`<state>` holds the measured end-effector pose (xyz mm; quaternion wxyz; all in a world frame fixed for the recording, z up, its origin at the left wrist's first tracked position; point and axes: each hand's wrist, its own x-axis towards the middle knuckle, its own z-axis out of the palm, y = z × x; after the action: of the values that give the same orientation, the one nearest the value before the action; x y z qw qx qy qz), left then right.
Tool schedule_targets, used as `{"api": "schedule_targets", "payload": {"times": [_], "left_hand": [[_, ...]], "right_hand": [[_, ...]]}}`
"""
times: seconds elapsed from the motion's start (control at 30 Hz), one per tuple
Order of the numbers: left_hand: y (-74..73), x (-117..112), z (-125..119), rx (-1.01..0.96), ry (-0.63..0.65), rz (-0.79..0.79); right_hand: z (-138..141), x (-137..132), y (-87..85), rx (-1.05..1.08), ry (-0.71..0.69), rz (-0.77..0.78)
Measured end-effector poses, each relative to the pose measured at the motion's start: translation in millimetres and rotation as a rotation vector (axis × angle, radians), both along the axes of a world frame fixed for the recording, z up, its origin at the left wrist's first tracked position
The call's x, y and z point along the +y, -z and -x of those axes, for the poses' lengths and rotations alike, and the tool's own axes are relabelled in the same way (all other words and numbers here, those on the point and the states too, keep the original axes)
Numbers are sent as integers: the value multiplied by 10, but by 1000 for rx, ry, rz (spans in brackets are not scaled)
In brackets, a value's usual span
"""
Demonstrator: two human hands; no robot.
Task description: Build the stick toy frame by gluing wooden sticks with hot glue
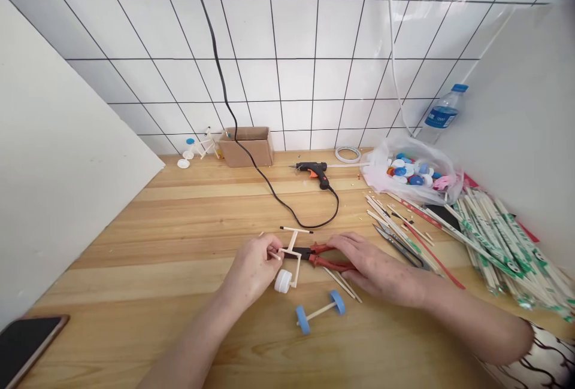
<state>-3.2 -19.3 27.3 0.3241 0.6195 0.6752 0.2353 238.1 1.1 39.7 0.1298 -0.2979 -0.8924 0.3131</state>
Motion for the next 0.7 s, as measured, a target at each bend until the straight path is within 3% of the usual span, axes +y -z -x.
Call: {"api": "schedule_targets", "payload": {"times": [0.17,0.53,0.7], "left_hand": [[-3,-30,-31,60,13,10],[35,-85,-85,389,116,-64],[42,-83,-56,374,135,-76]], "right_hand": [[5,-39,23,3,18,1],[15,-33,20,11,-9,-43],[13,-30,22,-16,-11,-40]]}}
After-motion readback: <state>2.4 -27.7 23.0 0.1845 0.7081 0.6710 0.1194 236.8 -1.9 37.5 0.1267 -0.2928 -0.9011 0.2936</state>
